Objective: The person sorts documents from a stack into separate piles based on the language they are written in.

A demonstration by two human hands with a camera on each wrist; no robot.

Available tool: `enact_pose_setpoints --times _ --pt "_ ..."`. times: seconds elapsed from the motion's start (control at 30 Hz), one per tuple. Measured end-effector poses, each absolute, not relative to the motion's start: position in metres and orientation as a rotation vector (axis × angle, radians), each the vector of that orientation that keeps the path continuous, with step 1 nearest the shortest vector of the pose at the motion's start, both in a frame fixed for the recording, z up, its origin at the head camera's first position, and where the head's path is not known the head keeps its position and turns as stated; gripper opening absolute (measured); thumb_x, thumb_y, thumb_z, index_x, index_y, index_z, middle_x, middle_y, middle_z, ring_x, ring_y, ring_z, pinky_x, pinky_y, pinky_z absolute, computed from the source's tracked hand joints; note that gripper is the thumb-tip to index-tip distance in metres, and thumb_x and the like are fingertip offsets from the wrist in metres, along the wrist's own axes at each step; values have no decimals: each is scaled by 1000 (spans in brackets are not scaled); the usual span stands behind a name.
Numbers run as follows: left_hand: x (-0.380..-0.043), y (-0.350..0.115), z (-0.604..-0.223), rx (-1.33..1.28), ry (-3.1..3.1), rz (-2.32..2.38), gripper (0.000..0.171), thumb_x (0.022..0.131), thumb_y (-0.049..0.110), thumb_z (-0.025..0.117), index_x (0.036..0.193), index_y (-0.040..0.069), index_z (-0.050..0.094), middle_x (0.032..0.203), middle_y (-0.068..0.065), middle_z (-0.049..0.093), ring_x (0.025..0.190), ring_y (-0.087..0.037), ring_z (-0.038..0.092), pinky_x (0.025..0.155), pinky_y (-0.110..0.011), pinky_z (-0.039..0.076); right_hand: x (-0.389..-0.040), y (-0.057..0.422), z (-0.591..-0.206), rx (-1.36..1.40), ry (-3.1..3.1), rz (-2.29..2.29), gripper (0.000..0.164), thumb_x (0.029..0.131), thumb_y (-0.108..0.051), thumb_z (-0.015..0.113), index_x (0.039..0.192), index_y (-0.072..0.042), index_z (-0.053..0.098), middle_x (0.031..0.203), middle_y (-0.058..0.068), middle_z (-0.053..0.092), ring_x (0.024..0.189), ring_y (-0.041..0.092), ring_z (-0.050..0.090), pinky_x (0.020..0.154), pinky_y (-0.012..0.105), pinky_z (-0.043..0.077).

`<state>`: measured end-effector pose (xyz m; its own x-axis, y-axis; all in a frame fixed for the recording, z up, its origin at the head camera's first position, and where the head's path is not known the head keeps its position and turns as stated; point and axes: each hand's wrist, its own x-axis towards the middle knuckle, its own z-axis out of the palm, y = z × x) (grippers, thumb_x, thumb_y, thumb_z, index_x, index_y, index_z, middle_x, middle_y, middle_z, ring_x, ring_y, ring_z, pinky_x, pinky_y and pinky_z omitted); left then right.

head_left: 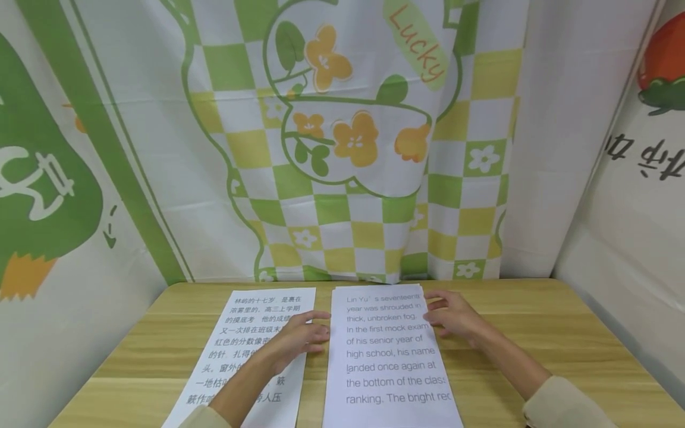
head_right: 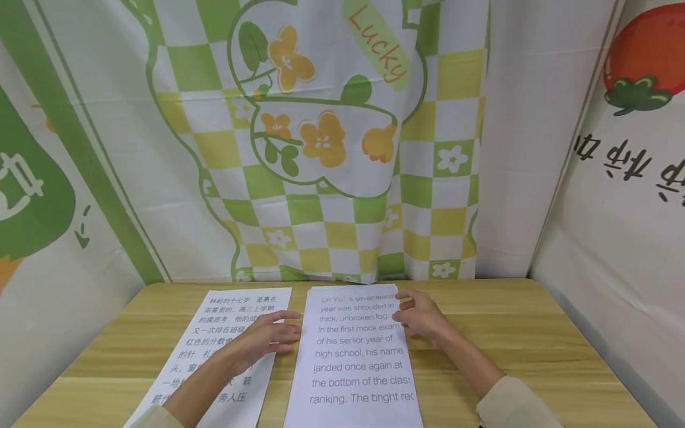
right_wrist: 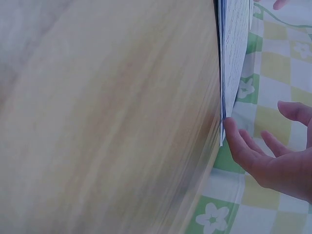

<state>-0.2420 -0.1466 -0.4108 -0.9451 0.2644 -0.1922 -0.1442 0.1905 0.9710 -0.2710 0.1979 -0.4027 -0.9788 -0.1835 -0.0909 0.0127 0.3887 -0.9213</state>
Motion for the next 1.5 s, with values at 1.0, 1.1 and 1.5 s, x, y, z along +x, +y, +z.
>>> enact_pose_setpoints --times 1.0,1.1,1.5 --pt "-241 -143 -407 139 2179 1790 50 99 9 58 144 -12 47 141 -32 53 123 -44 61 101 -49 57 -267 200 -399 -150 2440 -1642 57 95 -2 66 146 10 43 136 35 51 103 40 68 77 49 64" --pt "-241 -143 -406 140 2186 1788 50 99 9 59 144 -12 48 142 -32 52 123 -45 61 101 -50 57 -267 200 -399 -147 2443 -1638 58 95 -3 66 146 10 43 136 35 51 103 40 68 78 49 64" --pt "-241 -142 -406 151 2144 1815 49 100 5 57 144 -14 46 143 -35 50 123 -44 60 103 -49 56 -266 199 -398 -139 2463 -1626 57 95 -3 66 146 9 44 134 33 54 102 39 69 77 48 64"
